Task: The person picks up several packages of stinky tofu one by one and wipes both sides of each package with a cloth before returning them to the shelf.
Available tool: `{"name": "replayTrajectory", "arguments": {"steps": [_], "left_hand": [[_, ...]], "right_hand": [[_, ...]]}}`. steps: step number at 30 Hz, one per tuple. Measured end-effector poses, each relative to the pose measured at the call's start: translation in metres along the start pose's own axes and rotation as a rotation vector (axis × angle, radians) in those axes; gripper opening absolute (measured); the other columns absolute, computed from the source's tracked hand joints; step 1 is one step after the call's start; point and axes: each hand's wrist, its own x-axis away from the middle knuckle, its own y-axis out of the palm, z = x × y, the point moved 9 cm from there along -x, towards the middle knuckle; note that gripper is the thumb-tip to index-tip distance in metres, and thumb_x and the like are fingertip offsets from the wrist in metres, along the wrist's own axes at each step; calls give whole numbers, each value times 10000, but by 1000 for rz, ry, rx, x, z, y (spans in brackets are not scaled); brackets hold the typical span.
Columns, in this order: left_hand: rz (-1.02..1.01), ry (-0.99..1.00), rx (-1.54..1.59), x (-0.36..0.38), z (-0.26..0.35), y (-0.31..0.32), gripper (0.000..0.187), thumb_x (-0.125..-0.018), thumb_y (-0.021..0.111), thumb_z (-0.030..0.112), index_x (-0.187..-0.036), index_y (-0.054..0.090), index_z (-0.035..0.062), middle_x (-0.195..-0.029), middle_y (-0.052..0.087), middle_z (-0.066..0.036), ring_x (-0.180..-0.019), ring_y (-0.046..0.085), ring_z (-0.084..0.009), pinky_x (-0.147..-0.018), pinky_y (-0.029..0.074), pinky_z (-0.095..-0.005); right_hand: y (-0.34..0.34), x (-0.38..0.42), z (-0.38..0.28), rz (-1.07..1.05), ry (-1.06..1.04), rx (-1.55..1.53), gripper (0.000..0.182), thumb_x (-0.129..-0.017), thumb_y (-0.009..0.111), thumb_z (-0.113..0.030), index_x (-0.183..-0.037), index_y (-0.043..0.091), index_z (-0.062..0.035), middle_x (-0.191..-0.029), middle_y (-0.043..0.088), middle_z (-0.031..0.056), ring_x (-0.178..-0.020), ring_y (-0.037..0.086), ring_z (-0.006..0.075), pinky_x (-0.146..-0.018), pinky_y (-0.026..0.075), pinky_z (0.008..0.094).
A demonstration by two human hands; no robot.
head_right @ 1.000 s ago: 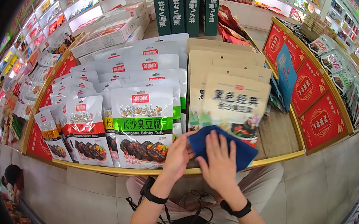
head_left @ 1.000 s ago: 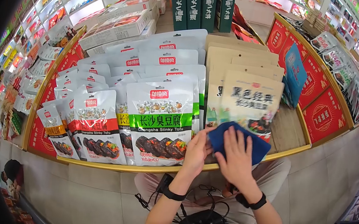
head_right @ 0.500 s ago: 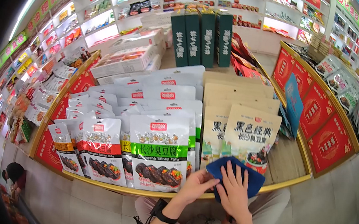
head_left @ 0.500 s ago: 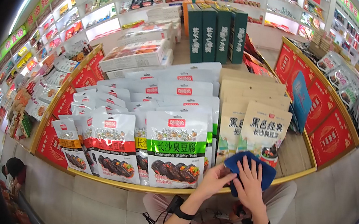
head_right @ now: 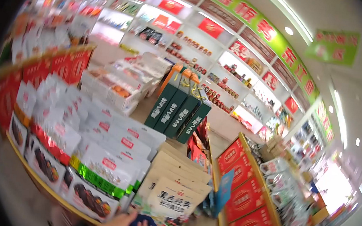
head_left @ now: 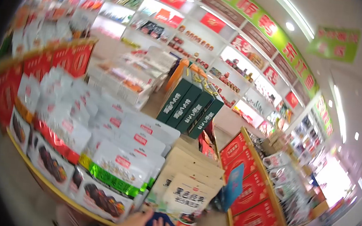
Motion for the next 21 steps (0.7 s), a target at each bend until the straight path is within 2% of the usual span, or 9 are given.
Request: {"name": "replayTrajectory", "arguments": {"steps": [1, 4, 8, 10, 13, 16, 18, 20, 21], "left_hand": [[35, -251, -136, 21, 56, 10, 714, -1123, 275, 567, -1507, 505, 10, -1474, 582, -175, -1363, 551, -217, -1151, 420, -353], [261, -353, -163, 45, 87, 13, 744, -1101, 322, 625, -1331, 632, -11, -1166, 694, -51, -1013, 633, -120, -911, 508, -292], [319, -299, 21, 41, 73, 2, 658, -1089, 380, 626, -1225, 664, 47, -1090, 708, -8, -904, 660, -89, -761, 545, -281], [325, -311, 18, 42, 72, 1, 553, -1074, 410, 635, -1241, 620, 151, -1011, 702, 4, -866, 695, -105, -734, 556, -270], [307, -343, -11, 46, 82, 7, 525, -1069, 461, 611, -1178, 638, 129, -945, 661, 5, -770, 653, -131, -759, 552, -307], [233, -389, -41, 41, 63, -3, 493, -1081, 511, 520, -1265, 627, 78, -1018, 670, -45, -892, 661, -157, -821, 548, -313], [211, -412, -100, 40, 57, -3, 364, -1083, 585, 334, -1301, 594, 43, -1124, 686, -82, -1058, 669, -185, -917, 548, -329], [-12, -59, -200, 35, 80, 22, 300, -1046, 644, 151, -1295, 571, 2, -1199, 698, -101, -1050, 667, -144, -889, 552, -312], [-56, -104, -239, 31, 68, 18, 341, -1018, 646, 32, -1325, 523, -52, -1232, 696, -124, -1086, 667, -147, -897, 577, -316]], "right_hand": [[12, 11, 3, -7, 29, -79, 592, -989, 630, -334, -1473, 534, -6, -1560, 488, 213, -1431, 423, 449, -1195, 285, 570], [0, 9, -3, -72, 65, -157, 615, -1004, 627, -301, -1516, 479, 6, -1595, 441, 215, -1441, 412, 448, -1210, 264, 576], [8, 14, 7, -45, 76, -181, 699, -1013, 608, -341, -1553, 392, 47, -1635, 357, 258, -1488, 350, 460, -1226, 268, 552], [10, 6, 15, -62, 141, -264, 679, -958, 612, -371, -1497, 484, 22, -1583, 439, 245, -1461, 377, 479, -1228, 181, 632], [6, -13, 25, -140, 108, -245, 694, -986, 588, -392, -1539, 441, 2, -1638, 370, 223, -1497, 318, 464, -1238, 154, 619], [2, -50, 39, -120, -53, -90, 694, -978, 600, -425, -1540, 459, -45, -1637, 389, 167, -1468, 364, 424, -1211, 219, 623], [-11, -82, 40, -131, -203, -30, 663, -985, 598, -430, -1536, 476, -82, -1625, 419, 129, -1472, 382, 374, -1223, 234, 583], [-11, -108, 45, -186, -380, -68, 635, -1004, 581, -432, -1539, 478, -108, -1623, 429, 118, -1482, 387, 348, -1236, 240, 554], [-9, -120, 49, -207, -467, -55, 622, -1016, 566, -436, -1542, 477, -116, -1625, 428, 114, -1489, 384, 341, -1242, 237, 545]]}}
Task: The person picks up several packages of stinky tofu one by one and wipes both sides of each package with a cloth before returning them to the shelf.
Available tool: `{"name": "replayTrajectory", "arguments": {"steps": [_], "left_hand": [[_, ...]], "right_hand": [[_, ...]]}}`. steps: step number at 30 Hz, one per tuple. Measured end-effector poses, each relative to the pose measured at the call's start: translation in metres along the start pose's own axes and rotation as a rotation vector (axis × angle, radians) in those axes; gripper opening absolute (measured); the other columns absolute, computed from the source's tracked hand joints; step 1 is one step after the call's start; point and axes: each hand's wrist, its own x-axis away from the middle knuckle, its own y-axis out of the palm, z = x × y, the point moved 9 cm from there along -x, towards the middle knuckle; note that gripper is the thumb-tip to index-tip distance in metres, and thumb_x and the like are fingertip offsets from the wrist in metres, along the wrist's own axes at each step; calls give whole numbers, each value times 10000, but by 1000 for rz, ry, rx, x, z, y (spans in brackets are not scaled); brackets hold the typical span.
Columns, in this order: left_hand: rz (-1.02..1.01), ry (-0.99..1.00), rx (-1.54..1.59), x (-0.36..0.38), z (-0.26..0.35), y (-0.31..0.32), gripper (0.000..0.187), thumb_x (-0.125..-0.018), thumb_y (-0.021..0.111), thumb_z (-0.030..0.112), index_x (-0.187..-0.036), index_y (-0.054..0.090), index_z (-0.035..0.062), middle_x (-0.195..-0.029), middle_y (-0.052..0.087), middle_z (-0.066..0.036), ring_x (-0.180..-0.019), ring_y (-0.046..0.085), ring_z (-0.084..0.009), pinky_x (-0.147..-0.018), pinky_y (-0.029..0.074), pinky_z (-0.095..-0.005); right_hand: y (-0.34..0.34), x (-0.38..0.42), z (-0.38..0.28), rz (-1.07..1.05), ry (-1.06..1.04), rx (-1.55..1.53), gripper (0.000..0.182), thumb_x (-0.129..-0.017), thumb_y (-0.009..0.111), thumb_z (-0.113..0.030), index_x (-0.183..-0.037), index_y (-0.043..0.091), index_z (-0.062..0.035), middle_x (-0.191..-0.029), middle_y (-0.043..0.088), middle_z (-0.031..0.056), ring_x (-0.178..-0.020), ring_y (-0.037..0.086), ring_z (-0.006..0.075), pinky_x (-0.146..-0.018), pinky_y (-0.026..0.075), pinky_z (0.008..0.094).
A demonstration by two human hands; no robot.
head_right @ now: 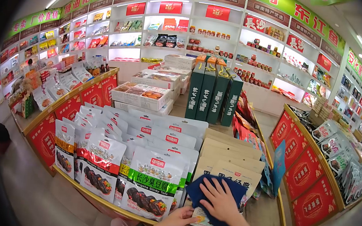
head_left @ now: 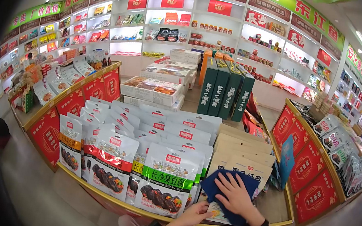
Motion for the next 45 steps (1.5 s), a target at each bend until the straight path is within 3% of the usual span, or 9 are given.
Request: {"name": "replayTrajectory", "arguments": {"steps": [6, 17, 24, 26, 33, 37, 39, 40, 45], "left_hand": [[-14, -88, -13, 0, -4, 3, 259, -1043, 627, 83, -1251, 547, -47, -1129, 701, -105, -1015, 687, -137, -820, 632, -297], [-51, -80, -131, 1, -12, 7, 137, -1052, 594, 49, -1044, 464, 4, -1007, 700, -105, -924, 696, -138, -814, 641, -305], [-39, -148, -163, 2, -15, 7, 125, -1049, 591, 36, -1073, 474, -4, -1055, 704, -125, -937, 696, -136, -831, 636, -307], [-29, -39, -130, 2, -9, 8, 140, -1046, 616, 73, -1092, 505, 3, -945, 695, -65, -831, 671, -89, -741, 595, -265], [-40, -141, -324, 3, -16, 2, 186, -1018, 626, 45, -1179, 557, -19, -1012, 708, -57, -825, 611, -65, -736, 522, -237], [74, 152, -244, 3, -5, -7, 157, -982, 605, 0, -1135, 620, -35, -917, 692, -59, -750, 601, -118, -676, 506, -310], [118, -73, -595, 9, -3, -16, 144, -925, 643, 52, -1015, 658, -59, -789, 661, -84, -704, 577, -143, -636, 473, -343], [171, -11, -532, 7, -9, -22, 153, -875, 659, 81, -900, 659, -69, -748, 642, -101, -707, 574, -150, -629, 465, -354], [165, -30, -503, 7, -4, -19, 118, -916, 644, 56, -973, 662, -45, -818, 658, -79, -749, 572, -140, -646, 471, -348]], "right_hand": [[-6, -25, 29, -134, -351, 37, 615, -1045, 519, -459, -1564, 451, -137, -1642, 413, 91, -1493, 405, 316, -1250, 244, 526], [16, 37, 92, 194, 548, 14, 703, -1054, 493, -338, -1600, 280, 51, -1695, 226, 243, -1560, 200, 448, -1267, 110, 575], [32, 81, 48, 111, 618, -171, 715, -1051, 482, -305, -1591, 236, 93, -1682, 190, 307, -1551, 168, 502, -1257, 95, 596], [34, 90, 28, 78, 635, -219, 742, -1037, 503, -315, -1586, 233, 104, -1673, 197, 322, -1536, 177, 530, -1248, 107, 614], [36, 89, -50, -41, 495, 9, 799, -950, 608, -369, -1541, 346, 99, -1640, 253, 333, -1492, 230, 563, -1219, 138, 679], [40, 67, -73, -20, 421, -10, 702, -910, 569, -285, -1528, 438, 21, -1619, 335, 284, -1474, 283, 549, -1207, 139, 705], [38, 57, -77, -1, 411, -40, 693, -883, 552, -253, -1528, 463, -15, -1623, 358, 251, -1478, 303, 519, -1214, 139, 693], [39, 53, -79, 5, 394, -75, 687, -880, 552, -251, -1528, 474, -36, -1628, 363, 234, -1480, 313, 502, -1217, 143, 686], [37, 55, -72, 29, 356, -133, 674, -874, 560, -246, -1527, 499, -86, -1623, 404, 187, -1473, 360, 451, -1232, 159, 646]]}}
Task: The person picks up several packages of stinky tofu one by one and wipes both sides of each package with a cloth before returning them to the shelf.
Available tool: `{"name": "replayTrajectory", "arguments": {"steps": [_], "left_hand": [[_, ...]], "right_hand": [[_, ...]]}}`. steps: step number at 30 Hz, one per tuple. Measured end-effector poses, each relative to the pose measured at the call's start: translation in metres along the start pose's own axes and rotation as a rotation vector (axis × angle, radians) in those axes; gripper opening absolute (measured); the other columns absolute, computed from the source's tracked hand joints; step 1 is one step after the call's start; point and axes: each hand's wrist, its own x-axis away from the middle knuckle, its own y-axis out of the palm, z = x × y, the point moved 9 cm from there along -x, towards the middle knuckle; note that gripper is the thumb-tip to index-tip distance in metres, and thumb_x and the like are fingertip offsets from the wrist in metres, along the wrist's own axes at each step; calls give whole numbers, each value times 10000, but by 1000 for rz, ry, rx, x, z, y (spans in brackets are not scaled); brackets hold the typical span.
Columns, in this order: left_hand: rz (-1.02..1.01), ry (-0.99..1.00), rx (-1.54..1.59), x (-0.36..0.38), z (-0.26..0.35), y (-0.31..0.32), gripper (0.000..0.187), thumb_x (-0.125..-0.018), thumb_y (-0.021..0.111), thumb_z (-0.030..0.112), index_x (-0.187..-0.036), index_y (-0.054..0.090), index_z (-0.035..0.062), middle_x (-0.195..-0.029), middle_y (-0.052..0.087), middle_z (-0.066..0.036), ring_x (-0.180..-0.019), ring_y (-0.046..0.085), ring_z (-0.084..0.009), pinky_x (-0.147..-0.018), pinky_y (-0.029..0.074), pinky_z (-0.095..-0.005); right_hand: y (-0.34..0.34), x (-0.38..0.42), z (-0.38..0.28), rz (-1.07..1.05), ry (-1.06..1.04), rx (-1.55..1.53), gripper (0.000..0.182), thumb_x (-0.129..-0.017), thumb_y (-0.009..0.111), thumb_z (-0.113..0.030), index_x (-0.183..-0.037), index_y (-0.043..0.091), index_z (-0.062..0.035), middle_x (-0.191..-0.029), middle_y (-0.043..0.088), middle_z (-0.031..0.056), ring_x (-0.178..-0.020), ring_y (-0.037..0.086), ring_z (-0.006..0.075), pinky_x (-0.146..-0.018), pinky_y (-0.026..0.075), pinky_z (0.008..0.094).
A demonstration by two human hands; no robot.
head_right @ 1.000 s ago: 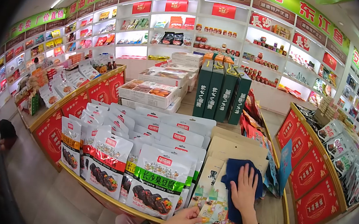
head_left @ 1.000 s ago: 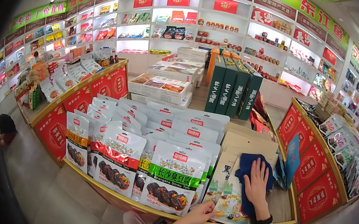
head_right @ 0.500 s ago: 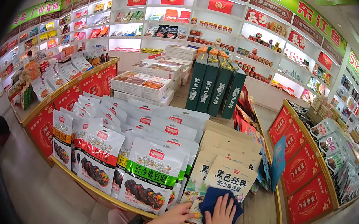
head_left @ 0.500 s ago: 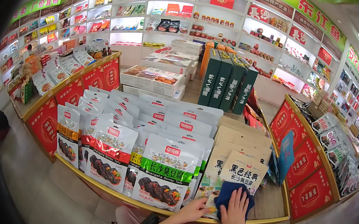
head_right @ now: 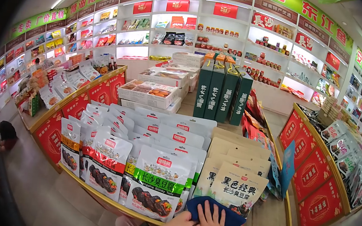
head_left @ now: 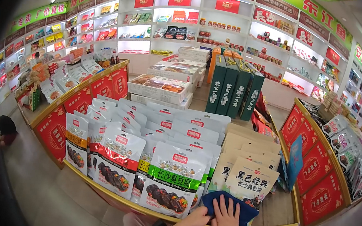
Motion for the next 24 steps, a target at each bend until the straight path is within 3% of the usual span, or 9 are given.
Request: {"name": "replayTrajectory", "arguments": {"steps": [2, 3, 4, 6, 8, 12, 15, 19, 24], "left_hand": [[-50, -55, -79, 4, 12, 2, 139, -958, 630, 40, -1075, 655, -29, -901, 666, -53, -802, 574, -128, -693, 486, -331], [-44, 69, 172, 1, 11, 8, 155, -991, 594, 0, -1143, 618, -20, -947, 648, -28, -844, 577, -106, -743, 496, -297], [-104, 24, 315, -1, 8, 17, 204, -1007, 552, -44, -1209, 553, -16, -1014, 641, -31, -878, 592, -91, -767, 487, -255], [-213, -55, 202, 0, 11, 19, 91, -1047, 510, -7, -1135, 491, -22, -1096, 643, -98, -1017, 636, -141, -910, 552, -276], [-223, -76, 301, 5, 21, 21, 68, -1060, 502, 10, -1112, 473, -24, -1083, 631, -94, -1012, 640, -142, -897, 588, -286], [-245, -80, 385, 6, 26, 25, 68, -1075, 481, 24, -1070, 448, -34, -1069, 610, -87, -991, 652, -154, -860, 668, -338], [-232, -112, 347, 2, 12, 26, 181, -1063, 501, -1, -1238, 493, -50, -1147, 663, -88, -1073, 648, -144, -888, 613, -309], [-255, -14, 378, 1, 12, 28, 221, -1055, 525, -2, -1272, 518, -44, -1289, 670, -130, -1139, 640, -139, -926, 546, -288], [-249, -58, 310, 5, 21, 24, 227, -1049, 533, 1, -1270, 520, -51, -1229, 689, -127, -1076, 662, -142, -905, 551, -285]], "right_hand": [[-3, 1, 8, 7, 65, 46, 703, -884, 588, -286, -1532, 468, -40, -1621, 396, 207, -1476, 348, 465, -1233, 158, 640], [-7, 3, 14, 19, 114, 40, 735, -884, 610, -313, -1535, 449, -15, -1626, 377, 226, -1484, 323, 480, -1232, 150, 644], [-13, 4, 21, 30, 162, 36, 770, -883, 633, -340, -1539, 429, 10, -1630, 358, 246, -1492, 299, 496, -1232, 142, 648], [-10, 12, 46, 21, 273, 28, 869, -903, 660, -383, -1581, 328, 46, -1674, 248, 280, -1547, 187, 500, -1246, 92, 628], [-14, 18, 69, 112, 405, -27, 876, -947, 611, -444, -1593, 296, 57, -1687, 213, 283, -1563, 184, 458, -1253, 89, 610], [-7, 29, 120, 198, 662, -283, 864, -1018, 550, -379, -1632, 130, 60, -1712, 90, 290, -1577, 123, 474, -1264, 147, 552], [0, 33, 125, 276, 703, -239, 826, -1040, 520, -354, -1634, 121, 59, -1709, 77, 298, -1574, 125, 475, -1262, 170, 541], [4, 37, 100, 166, 712, -64, 811, -1031, 511, -290, -1613, 108, 107, -1695, 86, 328, -1569, 140, 481, -1271, 162, 515], [5, 40, 70, 98, 626, 25, 872, -1000, 539, -316, -1595, 97, 143, -1681, 90, 358, -1565, 130, 503, -1265, 167, 525]]}}
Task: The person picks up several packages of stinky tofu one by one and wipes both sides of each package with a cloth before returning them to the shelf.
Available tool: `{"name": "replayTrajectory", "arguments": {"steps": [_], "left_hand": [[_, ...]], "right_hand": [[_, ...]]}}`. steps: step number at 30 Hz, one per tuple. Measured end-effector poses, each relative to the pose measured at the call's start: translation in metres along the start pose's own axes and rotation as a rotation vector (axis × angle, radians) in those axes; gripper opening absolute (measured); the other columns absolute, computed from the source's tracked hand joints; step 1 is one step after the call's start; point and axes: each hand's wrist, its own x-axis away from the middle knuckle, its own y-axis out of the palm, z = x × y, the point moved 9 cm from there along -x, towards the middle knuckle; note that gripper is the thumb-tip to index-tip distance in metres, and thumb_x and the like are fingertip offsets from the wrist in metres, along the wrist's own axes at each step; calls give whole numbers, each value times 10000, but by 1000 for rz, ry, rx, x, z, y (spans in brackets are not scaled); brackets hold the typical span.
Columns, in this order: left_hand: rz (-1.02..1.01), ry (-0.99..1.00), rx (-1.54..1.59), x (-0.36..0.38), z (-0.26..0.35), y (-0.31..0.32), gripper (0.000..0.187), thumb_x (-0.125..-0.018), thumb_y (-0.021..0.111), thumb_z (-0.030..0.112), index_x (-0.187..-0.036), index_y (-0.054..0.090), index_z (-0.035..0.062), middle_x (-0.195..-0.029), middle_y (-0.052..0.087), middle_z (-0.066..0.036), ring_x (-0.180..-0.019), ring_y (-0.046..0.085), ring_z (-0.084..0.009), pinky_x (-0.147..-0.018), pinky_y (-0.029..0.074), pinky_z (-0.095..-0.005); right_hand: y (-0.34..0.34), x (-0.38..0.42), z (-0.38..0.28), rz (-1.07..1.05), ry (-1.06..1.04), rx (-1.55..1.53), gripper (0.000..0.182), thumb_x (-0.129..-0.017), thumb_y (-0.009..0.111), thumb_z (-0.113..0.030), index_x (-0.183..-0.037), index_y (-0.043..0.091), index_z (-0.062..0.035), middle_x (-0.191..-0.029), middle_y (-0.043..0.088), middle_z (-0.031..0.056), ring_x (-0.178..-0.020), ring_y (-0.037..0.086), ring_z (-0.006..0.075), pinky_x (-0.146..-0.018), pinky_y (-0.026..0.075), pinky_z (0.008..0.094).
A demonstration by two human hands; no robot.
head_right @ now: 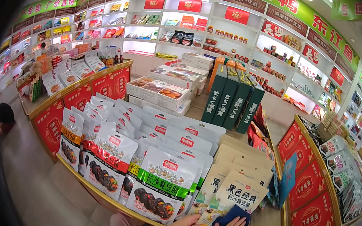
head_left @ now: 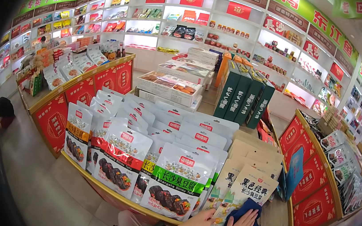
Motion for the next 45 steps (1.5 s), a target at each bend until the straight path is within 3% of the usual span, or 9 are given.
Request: {"name": "replayTrajectory", "arguments": {"steps": [2, 3, 7, 10, 15, 24, 27, 33, 45], "left_hand": [[2, -16, -12, -2, -8, -1, 230, -1047, 539, 6, -1269, 520, -52, -1214, 693, -128, -1055, 667, -142, -899, 552, -283], [38, 46, -48, -5, -15, -5, 206, -1035, 571, 48, -1212, 532, -51, -1106, 699, -134, -966, 652, -144, -824, 534, -302], [123, 157, -110, -6, -14, -11, 191, -1002, 618, 91, -1099, 527, -46, -907, 673, -157, -799, 615, -188, -713, 493, -354], [118, 42, -344, 6, 10, -11, 169, -996, 595, 65, -1099, 523, -48, -889, 656, -177, -785, 616, -233, -726, 494, -368], [175, 216, -232, 0, 4, -11, 237, -1023, 554, 66, -1186, 449, -70, -956, 653, -223, -775, 732, -278, -673, 579, -387], [128, 75, -253, 3, 0, -2, 308, -1059, 487, 27, -1338, 388, -56, -1241, 627, -232, -892, 762, -279, -732, 630, -343], [176, 140, -279, 9, 12, 1, 222, -1051, 473, 33, -1244, 396, -45, -1039, 645, -253, -792, 753, -311, -674, 596, -395], [230, 296, -463, 5, 12, 1, 209, -1031, 533, 90, -1130, 366, 12, -835, 649, -324, -763, 694, -473, -650, 500, -572], [295, 313, -630, 7, 2, 3, 240, -1011, 532, 139, -1181, 390, 46, -819, 655, -306, -796, 641, -528, -674, 464, -630]], "right_hand": [[1, 6, -6, 38, -40, -10, 865, -984, 560, -347, -1594, 169, 126, -1681, 119, 348, -1543, 145, 545, -1252, 155, 581], [-12, 10, -18, 164, -104, 141, 782, -1018, 573, -383, -1572, 305, 99, -1645, 287, 316, -1491, 317, 509, -1228, 264, 559], [-20, 17, -43, 77, -173, 206, 758, -1010, 571, -355, -1546, 327, 121, -1610, 323, 340, -1468, 332, 532, -1233, 256, 573], [1, 14, -45, -111, -234, 194, 854, -958, 588, -385, -1583, 265, 101, -1677, 155, 337, -1512, 165, 587, -1225, 137, 655], [-2, -19, -44, -44, -356, 69, 798, -971, 585, -470, -1586, 370, -10, -1674, 212, 297, -1495, 185, 591, -1174, 102, 744], [-20, -110, -70, -43, -696, 115, 737, -984, 572, -488, -1592, 402, -107, -1688, 261, 219, -1522, 249, 485, -1212, 119, 687], [-26, -145, -59, -69, -778, 145, 733, -985, 571, -485, -1596, 399, -118, -1685, 285, 199, -1539, 259, 431, -1237, 107, 644], [-38, -198, -28, 8, -629, 152, 754, -1005, 547, -422, -1626, 312, -65, -1716, 195, 208, -1576, 186, 410, -1267, 70, 588], [-20, -148, -6, -32, -462, 67, 761, -1038, 488, -347, -1605, 216, 82, -1698, 138, 301, -1566, 128, 489, -1260, 67, 603]]}}
